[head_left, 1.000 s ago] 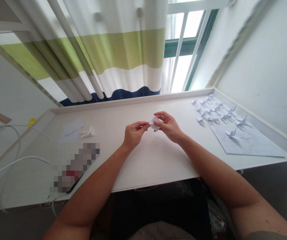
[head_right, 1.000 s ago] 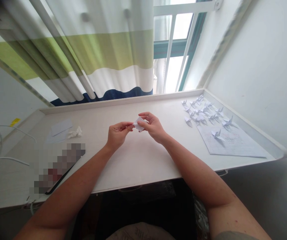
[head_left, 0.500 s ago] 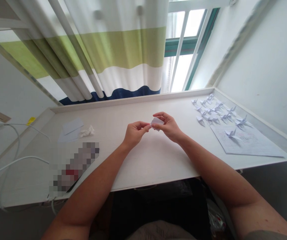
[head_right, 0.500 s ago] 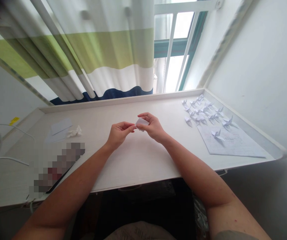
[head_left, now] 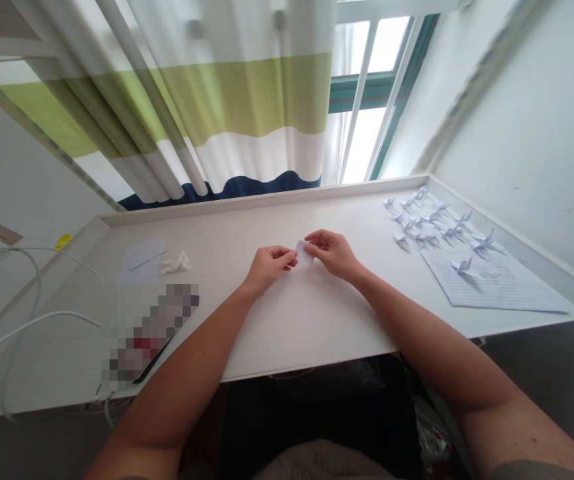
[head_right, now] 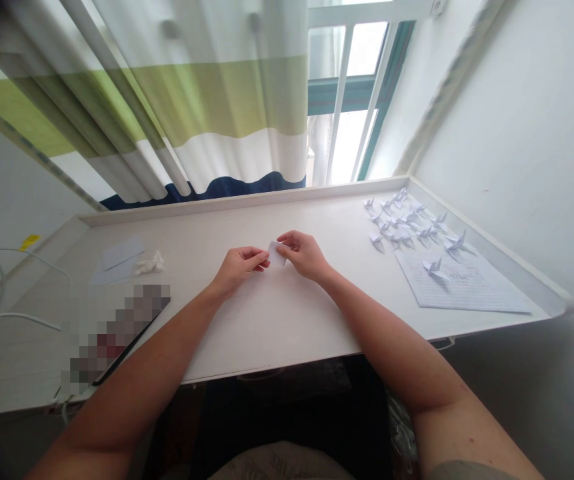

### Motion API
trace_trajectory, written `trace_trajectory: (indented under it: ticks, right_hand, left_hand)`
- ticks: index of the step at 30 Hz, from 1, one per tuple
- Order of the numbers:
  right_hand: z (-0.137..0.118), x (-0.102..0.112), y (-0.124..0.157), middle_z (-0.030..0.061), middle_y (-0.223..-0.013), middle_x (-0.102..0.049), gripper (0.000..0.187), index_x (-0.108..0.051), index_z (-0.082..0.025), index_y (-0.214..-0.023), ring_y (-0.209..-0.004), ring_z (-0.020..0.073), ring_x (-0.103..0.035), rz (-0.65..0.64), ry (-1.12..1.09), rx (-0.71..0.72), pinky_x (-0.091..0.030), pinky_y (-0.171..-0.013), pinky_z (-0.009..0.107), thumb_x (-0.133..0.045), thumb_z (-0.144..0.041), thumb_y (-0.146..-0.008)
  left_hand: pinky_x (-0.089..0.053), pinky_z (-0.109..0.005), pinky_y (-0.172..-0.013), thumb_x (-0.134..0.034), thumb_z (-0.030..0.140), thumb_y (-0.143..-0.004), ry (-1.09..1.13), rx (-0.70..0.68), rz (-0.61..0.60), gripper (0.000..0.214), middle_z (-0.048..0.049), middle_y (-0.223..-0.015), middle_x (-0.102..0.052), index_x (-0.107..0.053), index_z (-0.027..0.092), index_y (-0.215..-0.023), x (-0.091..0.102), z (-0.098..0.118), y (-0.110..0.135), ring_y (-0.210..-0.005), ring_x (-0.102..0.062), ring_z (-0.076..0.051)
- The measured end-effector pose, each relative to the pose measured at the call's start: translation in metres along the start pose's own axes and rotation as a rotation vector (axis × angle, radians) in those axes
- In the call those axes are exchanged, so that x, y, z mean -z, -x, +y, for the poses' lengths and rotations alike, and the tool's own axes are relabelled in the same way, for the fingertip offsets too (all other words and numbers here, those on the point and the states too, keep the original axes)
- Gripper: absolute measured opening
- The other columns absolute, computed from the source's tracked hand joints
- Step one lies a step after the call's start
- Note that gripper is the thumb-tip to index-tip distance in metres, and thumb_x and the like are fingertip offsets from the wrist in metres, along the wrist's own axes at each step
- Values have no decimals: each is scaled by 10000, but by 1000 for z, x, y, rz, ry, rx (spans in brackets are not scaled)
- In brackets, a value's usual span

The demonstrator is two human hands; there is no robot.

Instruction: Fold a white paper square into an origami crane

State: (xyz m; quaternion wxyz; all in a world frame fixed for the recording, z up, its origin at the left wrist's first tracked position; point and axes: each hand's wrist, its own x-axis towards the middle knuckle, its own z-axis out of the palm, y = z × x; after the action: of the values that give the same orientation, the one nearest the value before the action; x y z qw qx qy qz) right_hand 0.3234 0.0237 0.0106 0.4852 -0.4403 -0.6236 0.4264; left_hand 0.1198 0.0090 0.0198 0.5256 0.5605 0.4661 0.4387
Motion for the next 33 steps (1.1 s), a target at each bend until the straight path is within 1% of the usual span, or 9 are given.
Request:
trace_trajectory:
  ticks: [3, 5, 8, 10, 12, 14, 20, 25, 33]
  right_hand:
    - [4, 2, -1, 55, -923, -797, 207, -756, -217, -951, -857, 224, -715, -2, 196, 62, -562, -813, 400, -787, -402, -863]
    - [3, 5, 0, 64, -1011, -799, 130, -764, -232, -979, -983, 251, -713, -30, 350, 163, -559, -915, 439, -762, -319, -883]
    - [-4, 12, 2, 81, -1120, -787, 149, -784, -251, -1057, -1097, 272, -691, -220, 506, 287, -536, -1009, 464, -749, -274, -914]
    - [-7, 15, 4, 83, -1154, -783, 188, -798, -260, -1084, -1124, 286, -687, -384, 574, 301, -523, -1033, 475, -792, -293, -899]
    - [-9, 17, 5, 83, -1186, -781, 205, -811, -265, -1078, -1151, 301, -685, -475, 630, 293, -507, -1051, 490, -830, -318, -880]
    - [-9, 16, 5, 79, -1194, -784, 170, -821, -266, -1041, -1155, 306, -690, -490, 671, 281, -493, -1062, 504, -835, -329, -884]
    - [-5, 11, 5, 74, -1100, -808, 82, -831, -249, -927, -1076, 273, -711, -436, 618, 262, -529, -1000, 438, -751, -267, -932]
    - [-8, 9, 6, 67, -1070, -811, 135, -829, -241, -899, -1079, 263, -721, -394, 546, 193, -536, -1013, 411, -707, -184, -898]
    - [-11, 1, 5, 69, -1065, -805, 162, -797, -216, -840, -1075, 252, -717, -321, 533, 64, -530, -1005, 388, -665, -142, -898]
  left_hand:
    - [-436, -284, -568, -766, 399, -831, -210, 54, -7, 241, -60, -708, -755, -737, 185, -723, 1, 0, 0, -587, -608, -155]
    - [-401, -292, -572, -714, 349, -861, -451, 99, 10, 200, -44, -694, -747, -717, 198, -729, 1, 4, 1, -575, -587, -159]
    - [-413, -317, -649, -688, 327, -866, -860, 155, 61, 126, -38, -781, -771, -730, 228, -801, 2, 13, 5, -704, -656, -203]
    - [-429, -332, -692, -682, 354, -884, -991, 140, 70, 124, -38, -886, -788, -740, 246, -902, 2, 18, 7, -809, -688, -231]
    - [-451, -343, -726, -661, 352, -917, -1012, 81, 24, 158, -31, -926, -783, -746, 262, -1015, 4, 19, 8, -872, -697, -244]
    - [-481, -359, -781, -632, 314, -949, -1003, -10, -44, 169, -40, -943, -772, -759, 257, -1044, 6, 16, 7, -936, -694, -253]
    - [-508, -412, -990, -644, 281, -958, -939, -208, -217, 172, -93, -1086, -758, -787, 205, -899, 18, 7, -1, -1137, -645, -291]
    - [-513, -427, -1002, -716, 375, -933, -860, -233, -304, 200, -92, -1114, -740, -822, 206, -941, 28, 5, -6, -1110, -653, -284]
    - [-519, -415, -970, -668, 331, -967, -835, -244, -316, 199, -73, -1035, -756, -832, 233, -913, 30, 5, -7, -1047, -665, -264]
